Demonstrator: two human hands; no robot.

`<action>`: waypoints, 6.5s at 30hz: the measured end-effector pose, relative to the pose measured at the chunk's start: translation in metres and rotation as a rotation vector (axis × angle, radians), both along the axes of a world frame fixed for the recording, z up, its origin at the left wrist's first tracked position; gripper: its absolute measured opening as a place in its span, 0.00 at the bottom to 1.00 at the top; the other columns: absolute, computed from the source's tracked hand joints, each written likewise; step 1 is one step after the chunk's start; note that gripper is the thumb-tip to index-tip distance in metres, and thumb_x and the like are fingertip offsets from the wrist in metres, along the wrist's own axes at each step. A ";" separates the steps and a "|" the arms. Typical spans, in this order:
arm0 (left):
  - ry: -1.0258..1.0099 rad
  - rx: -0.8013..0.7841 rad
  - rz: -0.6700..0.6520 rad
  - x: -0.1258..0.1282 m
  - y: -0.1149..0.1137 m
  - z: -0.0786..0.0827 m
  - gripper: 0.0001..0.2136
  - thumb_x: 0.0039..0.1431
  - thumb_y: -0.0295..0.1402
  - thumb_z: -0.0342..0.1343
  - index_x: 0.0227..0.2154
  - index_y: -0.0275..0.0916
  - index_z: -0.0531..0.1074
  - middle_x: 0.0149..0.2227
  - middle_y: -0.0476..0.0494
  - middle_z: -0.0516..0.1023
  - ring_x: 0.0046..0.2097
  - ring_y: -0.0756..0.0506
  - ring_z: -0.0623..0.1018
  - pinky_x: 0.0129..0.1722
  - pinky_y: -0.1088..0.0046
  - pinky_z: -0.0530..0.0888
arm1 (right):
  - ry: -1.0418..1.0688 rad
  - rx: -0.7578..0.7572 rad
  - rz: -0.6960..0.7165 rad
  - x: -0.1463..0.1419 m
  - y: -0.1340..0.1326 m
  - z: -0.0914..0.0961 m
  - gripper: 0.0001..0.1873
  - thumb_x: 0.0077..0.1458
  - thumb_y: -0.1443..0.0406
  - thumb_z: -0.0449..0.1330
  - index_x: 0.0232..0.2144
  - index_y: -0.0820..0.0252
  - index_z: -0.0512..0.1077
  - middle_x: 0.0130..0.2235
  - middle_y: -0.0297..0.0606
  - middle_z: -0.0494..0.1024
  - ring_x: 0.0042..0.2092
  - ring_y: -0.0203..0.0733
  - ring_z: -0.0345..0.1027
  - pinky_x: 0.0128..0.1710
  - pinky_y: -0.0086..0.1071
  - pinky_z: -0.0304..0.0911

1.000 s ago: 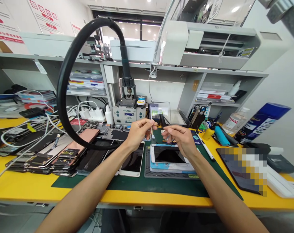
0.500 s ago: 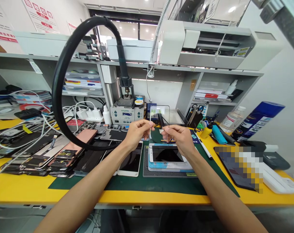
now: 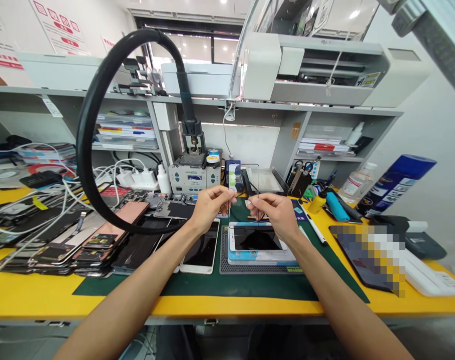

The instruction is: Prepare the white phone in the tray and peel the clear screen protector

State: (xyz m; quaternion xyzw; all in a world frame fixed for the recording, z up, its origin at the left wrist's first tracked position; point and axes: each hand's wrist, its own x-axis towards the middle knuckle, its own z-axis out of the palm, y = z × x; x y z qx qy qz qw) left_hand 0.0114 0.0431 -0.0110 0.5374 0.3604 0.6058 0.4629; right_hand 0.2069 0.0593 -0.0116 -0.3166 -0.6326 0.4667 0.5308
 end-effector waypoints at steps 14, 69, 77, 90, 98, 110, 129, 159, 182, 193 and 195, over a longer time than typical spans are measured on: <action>0.002 -0.037 -0.047 0.013 -0.007 -0.001 0.15 0.49 0.41 0.70 0.23 0.36 0.72 0.22 0.51 0.72 0.22 0.52 0.69 0.20 0.76 0.67 | -0.110 0.103 0.120 0.002 -0.006 0.003 0.12 0.55 0.59 0.66 0.27 0.61 0.80 0.27 0.39 0.81 0.25 0.38 0.71 0.24 0.30 0.65; -0.131 -0.149 -0.191 0.016 -0.015 0.006 0.14 0.49 0.41 0.69 0.26 0.34 0.78 0.26 0.46 0.77 0.26 0.51 0.74 0.23 0.76 0.71 | 0.253 -0.362 0.286 0.001 -0.006 0.015 0.11 0.46 0.60 0.73 0.28 0.61 0.79 0.27 0.35 0.75 0.26 0.34 0.65 0.21 0.26 0.62; -0.198 -0.194 -0.242 0.015 -0.014 0.007 0.13 0.48 0.38 0.70 0.25 0.33 0.77 0.23 0.47 0.76 0.23 0.53 0.72 0.23 0.77 0.69 | 0.248 -0.346 0.347 0.003 -0.005 0.010 0.10 0.49 0.61 0.72 0.29 0.61 0.79 0.27 0.34 0.76 0.27 0.34 0.67 0.21 0.26 0.62; -0.353 -0.176 -0.095 0.012 -0.008 0.010 0.12 0.51 0.37 0.69 0.27 0.33 0.76 0.24 0.50 0.75 0.22 0.55 0.70 0.20 0.80 0.67 | -0.001 -0.309 0.344 -0.002 -0.010 0.009 0.15 0.49 0.55 0.71 0.28 0.63 0.78 0.24 0.34 0.74 0.26 0.35 0.67 0.20 0.26 0.62; -0.476 -0.155 -0.050 0.005 -0.004 0.010 0.10 0.54 0.35 0.66 0.29 0.34 0.75 0.25 0.51 0.72 0.23 0.55 0.70 0.19 0.80 0.66 | -0.211 -0.322 0.464 -0.002 -0.017 0.016 0.20 0.48 0.51 0.70 0.24 0.64 0.77 0.22 0.37 0.75 0.23 0.34 0.67 0.19 0.26 0.62; -0.557 -0.157 -0.068 0.004 -0.006 0.017 0.08 0.56 0.33 0.63 0.27 0.34 0.74 0.24 0.51 0.71 0.23 0.54 0.69 0.18 0.79 0.65 | -0.262 -0.327 0.633 0.003 -0.017 0.018 0.16 0.50 0.59 0.71 0.38 0.66 0.80 0.25 0.37 0.79 0.21 0.31 0.66 0.21 0.26 0.64; -0.524 -0.158 -0.154 0.005 -0.007 0.014 0.09 0.54 0.35 0.65 0.26 0.34 0.74 0.24 0.51 0.71 0.23 0.54 0.69 0.18 0.78 0.65 | -0.246 -0.265 0.619 0.001 -0.018 0.015 0.17 0.55 0.54 0.68 0.31 0.65 0.79 0.26 0.39 0.78 0.25 0.35 0.71 0.23 0.27 0.66; -0.278 0.026 -0.577 -0.005 -0.015 0.017 0.18 0.57 0.30 0.60 0.50 0.34 0.78 0.56 0.31 0.76 0.55 0.33 0.76 0.57 0.49 0.71 | 0.213 -0.284 0.345 0.004 -0.012 0.018 0.12 0.53 0.58 0.69 0.31 0.61 0.75 0.31 0.37 0.78 0.28 0.37 0.72 0.22 0.28 0.64; -0.203 0.048 -0.524 -0.001 -0.017 0.017 0.15 0.63 0.31 0.58 0.51 0.37 0.78 0.61 0.31 0.72 0.59 0.34 0.74 0.52 0.57 0.75 | 0.242 -0.270 0.276 0.004 -0.011 0.017 0.14 0.52 0.56 0.69 0.31 0.61 0.76 0.31 0.37 0.78 0.27 0.36 0.72 0.23 0.27 0.63; -0.214 0.004 -0.514 -0.005 -0.013 0.015 0.13 0.62 0.34 0.59 0.46 0.36 0.80 0.58 0.30 0.75 0.57 0.33 0.75 0.52 0.57 0.75 | 0.134 -0.155 0.175 0.002 -0.013 0.014 0.15 0.54 0.54 0.68 0.33 0.60 0.75 0.32 0.38 0.78 0.27 0.37 0.71 0.24 0.29 0.65; -0.213 -0.005 -0.502 -0.005 -0.013 0.015 0.12 0.64 0.35 0.57 0.44 0.35 0.80 0.57 0.30 0.76 0.55 0.34 0.77 0.51 0.57 0.75 | 0.105 -0.113 0.161 0.001 -0.013 0.014 0.15 0.55 0.54 0.67 0.33 0.60 0.74 0.31 0.38 0.78 0.27 0.37 0.71 0.24 0.29 0.65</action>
